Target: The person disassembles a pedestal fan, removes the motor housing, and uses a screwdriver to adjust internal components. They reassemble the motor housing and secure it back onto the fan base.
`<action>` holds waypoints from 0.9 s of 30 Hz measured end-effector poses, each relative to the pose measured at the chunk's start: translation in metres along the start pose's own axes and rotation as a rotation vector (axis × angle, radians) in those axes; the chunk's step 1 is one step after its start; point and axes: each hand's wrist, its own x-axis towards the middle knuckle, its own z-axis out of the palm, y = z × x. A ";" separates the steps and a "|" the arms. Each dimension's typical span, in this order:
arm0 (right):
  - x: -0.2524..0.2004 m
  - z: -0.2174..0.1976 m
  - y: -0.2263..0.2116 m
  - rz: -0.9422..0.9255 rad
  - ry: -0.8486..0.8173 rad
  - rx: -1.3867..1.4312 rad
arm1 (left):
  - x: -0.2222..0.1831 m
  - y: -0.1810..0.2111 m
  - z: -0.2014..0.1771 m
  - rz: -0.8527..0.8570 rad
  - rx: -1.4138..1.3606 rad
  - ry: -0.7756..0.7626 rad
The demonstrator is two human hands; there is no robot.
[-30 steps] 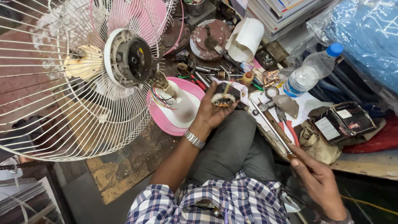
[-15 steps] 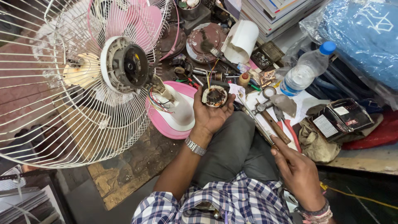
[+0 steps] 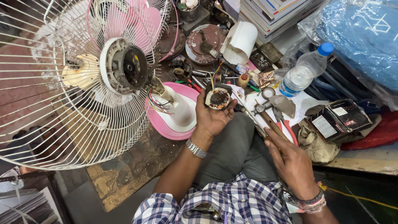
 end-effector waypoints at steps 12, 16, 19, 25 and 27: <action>-0.004 0.015 0.042 0.165 -0.164 -0.156 | -0.003 0.006 -0.009 0.232 0.468 -0.183; 0.002 0.038 0.064 0.660 -0.345 0.823 | -0.008 0.010 -0.002 0.282 0.530 -0.227; -0.007 0.049 0.063 0.786 -0.307 1.091 | -0.007 0.010 0.003 0.290 0.454 -0.188; -0.026 0.040 0.063 -0.092 0.086 0.242 | 0.004 -0.008 0.003 0.395 0.591 0.016; -0.029 0.036 0.068 0.122 0.011 0.474 | 0.007 -0.008 -0.002 0.446 0.605 0.056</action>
